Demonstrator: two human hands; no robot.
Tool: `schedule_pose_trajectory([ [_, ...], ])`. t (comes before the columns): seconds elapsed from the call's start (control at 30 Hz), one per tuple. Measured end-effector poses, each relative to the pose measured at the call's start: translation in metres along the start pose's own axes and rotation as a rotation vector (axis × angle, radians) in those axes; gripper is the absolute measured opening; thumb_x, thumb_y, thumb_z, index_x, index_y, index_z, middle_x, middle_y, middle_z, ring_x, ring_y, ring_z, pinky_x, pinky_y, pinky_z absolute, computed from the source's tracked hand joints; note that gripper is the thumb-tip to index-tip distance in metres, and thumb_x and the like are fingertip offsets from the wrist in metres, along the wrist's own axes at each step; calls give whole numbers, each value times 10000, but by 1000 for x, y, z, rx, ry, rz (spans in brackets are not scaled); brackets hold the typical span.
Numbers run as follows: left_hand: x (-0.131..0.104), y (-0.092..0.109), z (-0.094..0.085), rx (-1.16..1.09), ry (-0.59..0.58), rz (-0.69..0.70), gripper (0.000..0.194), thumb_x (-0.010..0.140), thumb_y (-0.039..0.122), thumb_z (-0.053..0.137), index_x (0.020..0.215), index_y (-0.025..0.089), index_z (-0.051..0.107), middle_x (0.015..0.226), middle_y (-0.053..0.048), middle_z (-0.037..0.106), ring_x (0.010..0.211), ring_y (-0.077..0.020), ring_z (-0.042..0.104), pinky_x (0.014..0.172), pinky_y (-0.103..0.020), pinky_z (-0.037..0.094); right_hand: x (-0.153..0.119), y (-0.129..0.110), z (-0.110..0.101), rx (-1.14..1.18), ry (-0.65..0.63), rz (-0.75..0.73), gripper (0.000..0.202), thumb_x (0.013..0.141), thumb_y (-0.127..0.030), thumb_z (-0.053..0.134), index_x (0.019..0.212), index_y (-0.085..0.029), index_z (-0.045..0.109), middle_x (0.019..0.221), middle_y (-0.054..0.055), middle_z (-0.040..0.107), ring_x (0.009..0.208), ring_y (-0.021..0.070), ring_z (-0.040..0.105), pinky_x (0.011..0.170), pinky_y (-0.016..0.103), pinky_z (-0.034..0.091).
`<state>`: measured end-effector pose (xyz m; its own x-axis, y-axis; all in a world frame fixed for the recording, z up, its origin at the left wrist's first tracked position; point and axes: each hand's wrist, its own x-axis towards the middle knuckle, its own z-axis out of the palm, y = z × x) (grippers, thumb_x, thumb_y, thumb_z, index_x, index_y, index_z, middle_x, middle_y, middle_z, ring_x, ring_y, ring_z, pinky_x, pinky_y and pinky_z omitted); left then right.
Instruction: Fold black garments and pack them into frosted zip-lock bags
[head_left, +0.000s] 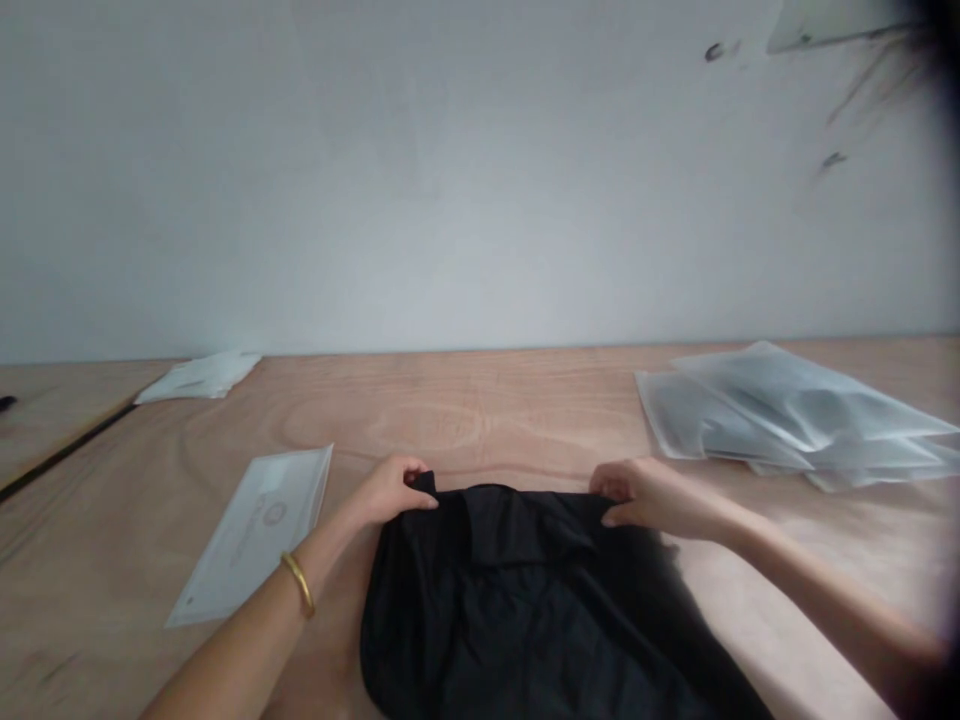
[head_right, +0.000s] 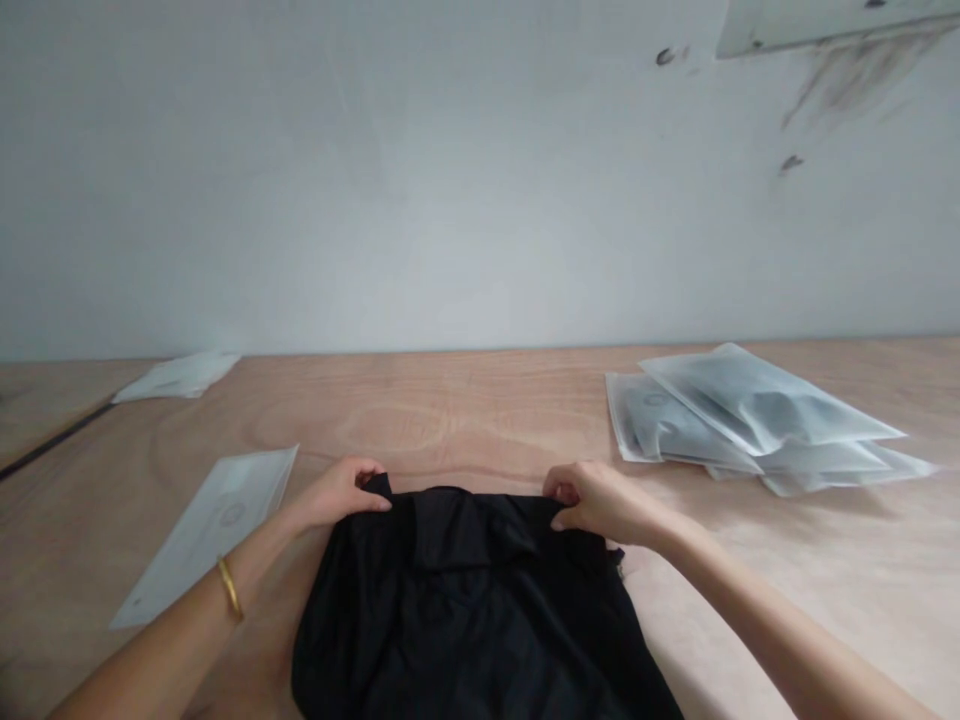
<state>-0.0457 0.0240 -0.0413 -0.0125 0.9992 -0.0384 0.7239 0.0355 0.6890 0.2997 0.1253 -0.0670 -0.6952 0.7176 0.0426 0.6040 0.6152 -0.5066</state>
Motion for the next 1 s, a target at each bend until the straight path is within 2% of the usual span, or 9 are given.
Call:
schedule_pose_trajectory([
  [0.13, -21, 20, -2, -25, 120, 70, 47, 737, 146, 624, 781, 161, 630, 699, 24, 575, 693, -134, 563, 655, -228, 437, -14, -11, -12, -15, 110, -9, 96, 817, -267, 554, 774, -216, 623, 740, 21, 614, 674, 179, 581, 621, 280, 441],
  [0.2, -49, 31, -2, 29, 138, 161, 153, 767, 84, 547, 815, 186, 650, 762, 12, 562, 746, -135, 556, 693, -232, 427, -38, -18, -14, -7, 158, -33, 150, 876, -298, 497, 830, -219, 617, 786, 35, 586, 707, 181, 567, 634, 287, 442],
  [0.33, -117, 33, 9, 310, -28, 363, 391, 745, -34, 468, 910, 252, 677, 822, -5, 581, 803, -157, 574, 717, -252, 452, -101, -24, 11, 8, 191, -169, 222, 907, -268, 431, 861, -254, 647, 931, 68, 609, 801, 201, 592, 649, 309, 471],
  [0.43, -153, 22, 20, 427, -122, 346, 419, 740, 67, 614, 1095, 287, 632, 998, -31, 625, 928, -214, 594, 827, -332, 504, -132, -17, 34, -85, 147, -183, 134, 852, -299, 543, 897, -279, 668, 945, 68, 635, 819, 229, 596, 684, 355, 492],
  [0.5, -165, 14, 23, 472, -106, 328, 589, 695, 164, 710, 1246, 292, 546, 1168, -59, 600, 1057, -269, 570, 911, -403, 503, -137, -10, 36, -155, 96, -150, 121, 849, -297, 578, 925, -290, 672, 891, 53, 646, 794, 219, 597, 699, 363, 494],
  [0.63, -166, 8, 26, 576, 19, 389, 635, 705, 79, 611, 1306, 245, 487, 1201, -71, 608, 1098, -263, 559, 932, -413, 505, -118, -18, 14, -318, 167, -101, 148, 852, -244, 555, 894, -292, 689, 967, 59, 672, 882, 250, 618, 768, 431, 488],
  [0.73, -161, 4, 30, 663, 94, 493, 598, 727, -14, 470, 1269, 230, 530, 1230, -62, 614, 1136, -245, 539, 940, -398, 482, -104, -58, 10, -363, 271, -169, 295, 813, -241, 597, 1095, -300, 660, 1195, 74, 638, 1066, 301, 582, 854, 480, 481],
  [0.87, -149, 3, 30, 660, 254, 617, 498, 835, -42, 348, 1155, 232, 615, 1159, -32, 668, 1145, -218, 530, 959, -396, 421, -99, -120, 49, -319, 234, -323, 430, 818, -181, 585, 1245, -234, 585, 1250, 43, 648, 1085, 238, 608, 895, 374, 506],
  [1.0, -122, 42, 29, 520, 391, 722, 344, 950, 71, 354, 1052, 222, 645, 1023, -34, 702, 1059, -194, 567, 981, -391, 385, -104, -136, 85, -414, 265, -384, 483, 789, -145, 583, 1272, -151, 565, 1312, 81, 608, 1133, 260, 599, 911, 378, 512],
])
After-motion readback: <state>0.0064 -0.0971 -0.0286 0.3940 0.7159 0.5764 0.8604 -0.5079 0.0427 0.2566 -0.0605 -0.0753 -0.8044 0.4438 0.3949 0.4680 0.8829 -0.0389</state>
